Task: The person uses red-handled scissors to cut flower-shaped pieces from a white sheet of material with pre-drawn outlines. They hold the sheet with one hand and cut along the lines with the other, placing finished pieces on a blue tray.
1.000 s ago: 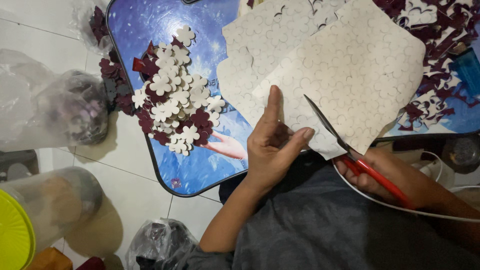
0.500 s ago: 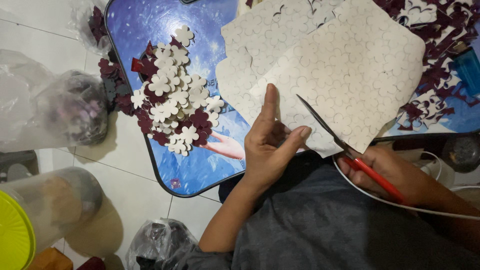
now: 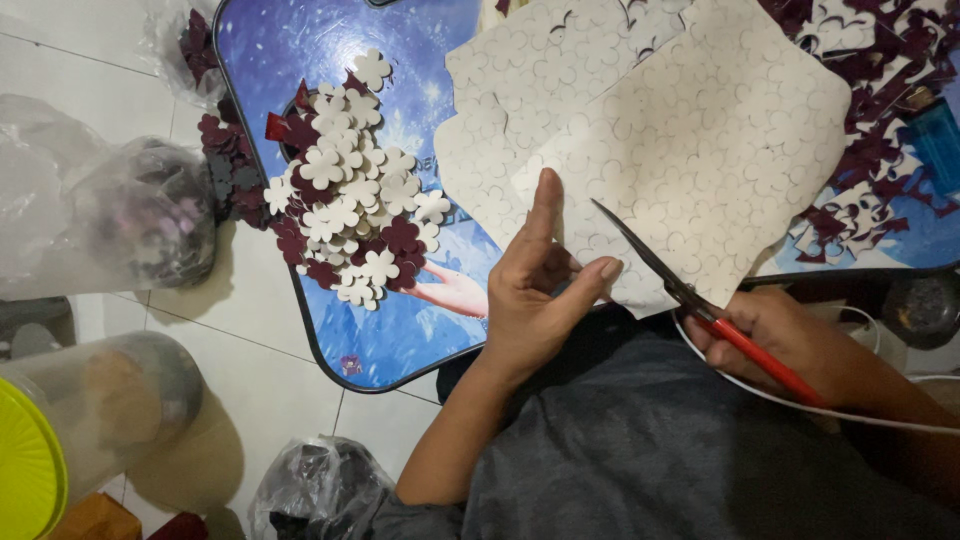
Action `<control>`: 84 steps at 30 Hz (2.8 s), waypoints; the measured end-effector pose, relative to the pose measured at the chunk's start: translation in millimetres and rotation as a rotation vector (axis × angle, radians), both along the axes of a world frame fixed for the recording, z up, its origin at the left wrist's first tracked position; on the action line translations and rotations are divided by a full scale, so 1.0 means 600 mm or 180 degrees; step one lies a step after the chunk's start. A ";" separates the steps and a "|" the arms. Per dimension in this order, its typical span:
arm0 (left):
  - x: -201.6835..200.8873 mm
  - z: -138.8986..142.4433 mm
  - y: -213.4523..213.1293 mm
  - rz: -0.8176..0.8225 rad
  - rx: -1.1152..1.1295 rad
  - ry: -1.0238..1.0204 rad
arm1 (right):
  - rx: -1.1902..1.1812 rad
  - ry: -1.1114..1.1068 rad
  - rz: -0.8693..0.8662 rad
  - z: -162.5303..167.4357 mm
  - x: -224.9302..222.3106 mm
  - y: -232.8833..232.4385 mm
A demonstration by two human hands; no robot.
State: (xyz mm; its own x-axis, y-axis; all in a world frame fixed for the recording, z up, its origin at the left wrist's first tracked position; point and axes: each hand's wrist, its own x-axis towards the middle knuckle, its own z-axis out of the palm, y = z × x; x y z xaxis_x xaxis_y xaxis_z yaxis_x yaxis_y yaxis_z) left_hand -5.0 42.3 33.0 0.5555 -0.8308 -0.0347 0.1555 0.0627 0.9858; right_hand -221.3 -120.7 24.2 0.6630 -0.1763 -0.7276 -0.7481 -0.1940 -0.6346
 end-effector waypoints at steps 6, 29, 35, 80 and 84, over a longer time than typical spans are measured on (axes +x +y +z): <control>0.007 0.000 0.003 -0.0097 -0.0087 -0.0077 | -0.0076 0.0201 0.0079 0.004 0.003 -0.001; 0.003 -0.006 -0.001 0.0589 0.0286 -0.0408 | 0.0115 0.0200 0.1231 0.037 -0.028 -0.053; -0.005 -0.004 -0.003 0.0534 -0.0180 -0.0708 | 0.0221 -0.0004 0.0872 0.047 0.004 -0.033; -0.020 0.001 -0.011 0.0627 0.0362 -0.0191 | 0.0041 -0.1226 0.0047 -0.001 0.032 0.016; -0.023 0.000 -0.009 0.0581 0.0268 -0.0136 | 0.0121 -0.1143 0.0030 0.019 0.037 0.017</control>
State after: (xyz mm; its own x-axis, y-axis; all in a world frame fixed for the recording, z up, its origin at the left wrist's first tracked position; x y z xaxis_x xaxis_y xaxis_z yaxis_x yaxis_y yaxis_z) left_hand -18.7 36.8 33.2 0.6991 -0.7113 -0.0730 0.1071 0.0032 0.9942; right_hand -199.2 -110.5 35.5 0.8789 -0.1463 -0.4539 -0.4744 -0.1712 -0.8635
